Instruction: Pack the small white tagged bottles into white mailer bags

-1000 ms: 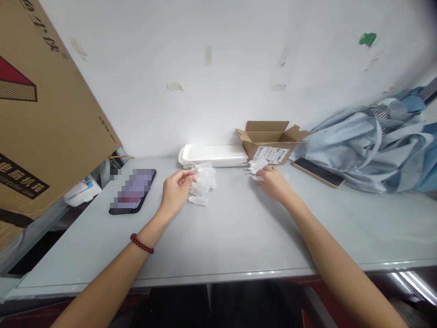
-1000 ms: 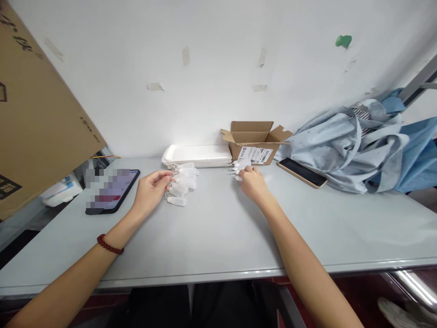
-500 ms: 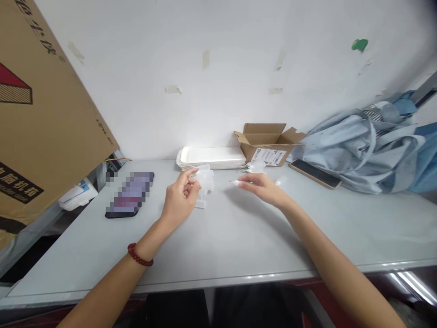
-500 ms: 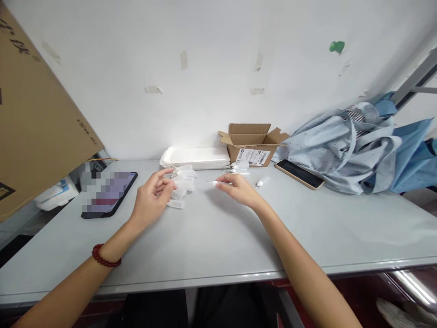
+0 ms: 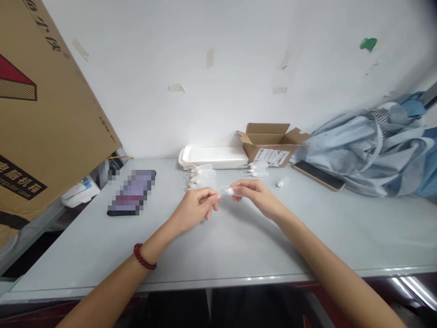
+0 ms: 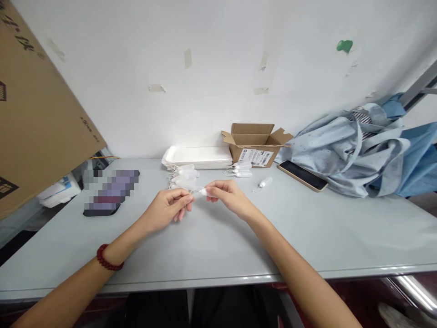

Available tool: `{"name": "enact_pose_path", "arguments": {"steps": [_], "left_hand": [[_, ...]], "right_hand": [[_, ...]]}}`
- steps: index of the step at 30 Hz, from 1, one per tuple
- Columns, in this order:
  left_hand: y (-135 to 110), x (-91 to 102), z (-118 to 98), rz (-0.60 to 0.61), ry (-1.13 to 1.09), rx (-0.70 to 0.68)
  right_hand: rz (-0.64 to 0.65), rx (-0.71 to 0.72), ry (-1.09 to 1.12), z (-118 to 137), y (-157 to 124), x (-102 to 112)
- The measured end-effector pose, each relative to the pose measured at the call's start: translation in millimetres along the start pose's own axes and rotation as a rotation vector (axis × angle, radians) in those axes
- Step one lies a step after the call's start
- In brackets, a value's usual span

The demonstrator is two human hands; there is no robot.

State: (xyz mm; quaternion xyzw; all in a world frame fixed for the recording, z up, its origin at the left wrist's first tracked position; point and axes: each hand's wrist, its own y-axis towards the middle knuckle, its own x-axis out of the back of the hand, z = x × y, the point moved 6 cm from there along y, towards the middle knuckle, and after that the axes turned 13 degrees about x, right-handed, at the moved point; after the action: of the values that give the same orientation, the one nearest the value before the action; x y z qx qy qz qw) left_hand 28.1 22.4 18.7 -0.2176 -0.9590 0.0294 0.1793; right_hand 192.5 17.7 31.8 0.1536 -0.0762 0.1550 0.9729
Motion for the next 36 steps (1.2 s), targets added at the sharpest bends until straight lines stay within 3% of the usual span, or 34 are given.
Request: {"name": "enact_pose_path", "arguments": {"steps": [5, 9, 14, 21, 36], "left_hand": [[4, 3.8, 1, 0.013, -0.155, 0.019], [4, 6.5, 3, -0.062, -0.135, 0.043], [4, 10.1, 3, -0.123, -0.263, 0.076], [4, 2.4, 4, 0.026, -0.408, 0.128], [2, -1.5, 6, 0.110, -0.545, 0.212]], "right_hand": [[0.021, 0.012, 0.035, -2, 0, -1], [0.023, 0.024, 0.032, 1, -1, -2], [0.022, 0.012, 0.041, 1, -1, -3], [0.032, 0.008, 0.057, 2, -2, -5], [0.044, 0.004, 0.013, 4, -2, -5]]}}
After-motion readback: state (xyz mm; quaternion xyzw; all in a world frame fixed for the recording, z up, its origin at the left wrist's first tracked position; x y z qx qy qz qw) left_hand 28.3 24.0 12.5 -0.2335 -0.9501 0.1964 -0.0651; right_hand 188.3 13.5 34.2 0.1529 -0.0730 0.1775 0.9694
